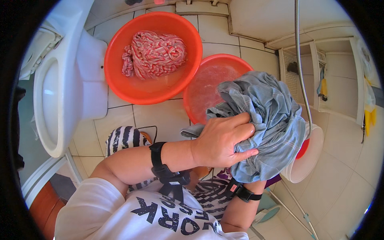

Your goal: The person hand-washes clothes in two orange basins filled with soapy water in a bathroom. They agitate and rinse a blue garment and a red-and-white striped cloth, then wring them out and transfer them between basins.

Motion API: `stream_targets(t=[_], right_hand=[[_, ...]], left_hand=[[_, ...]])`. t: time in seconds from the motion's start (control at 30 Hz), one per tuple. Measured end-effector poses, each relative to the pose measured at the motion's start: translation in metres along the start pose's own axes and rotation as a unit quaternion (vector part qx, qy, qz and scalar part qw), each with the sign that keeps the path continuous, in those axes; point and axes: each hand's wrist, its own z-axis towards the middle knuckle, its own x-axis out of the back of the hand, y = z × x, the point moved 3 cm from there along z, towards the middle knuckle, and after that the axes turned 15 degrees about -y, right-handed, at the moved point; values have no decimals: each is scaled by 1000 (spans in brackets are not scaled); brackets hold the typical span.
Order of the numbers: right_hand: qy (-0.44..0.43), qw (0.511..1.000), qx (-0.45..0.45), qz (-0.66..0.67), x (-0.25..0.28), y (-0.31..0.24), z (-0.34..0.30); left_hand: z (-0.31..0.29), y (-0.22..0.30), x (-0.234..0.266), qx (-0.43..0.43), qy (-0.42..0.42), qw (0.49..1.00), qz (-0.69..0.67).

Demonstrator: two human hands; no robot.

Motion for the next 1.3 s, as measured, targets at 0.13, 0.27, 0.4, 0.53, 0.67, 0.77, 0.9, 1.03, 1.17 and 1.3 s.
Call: stream_targets(t=[0.13,0.27,0.4,0.53,0.67,0.77,0.9,1.03,1.17,1.3], right_hand=[[-2,1000,1,-4,-1,1,2],[-3,1000,0,-7,-2,2,3],[-3,1000,2,-13,-4,3,3],[-1,1000,6,-20,-8,5,2],[12,999,10,-39,-11,7,-2],[34,998,11,-58,-10,7,-6],[66,993,14,-97,-10,6,-9],[101,980,20,-172,-12,6,5],[116,960,13,-255,-6,8,35],[129,942,-4,-310,3,10,61]], left_hand=[[0,0,4,-18,-4,1000,-7],[3,3,8,-26,-3,1000,8],[7,9,9,-47,-21,998,33],[9,17,8,-76,-38,995,44],[16,23,10,-116,-41,991,55],[26,29,10,-148,-77,984,69],[43,43,4,-169,-143,969,107],[67,52,1,-190,-187,952,152],[96,60,0,-217,-217,931,198],[120,72,2,-196,-260,931,166]])
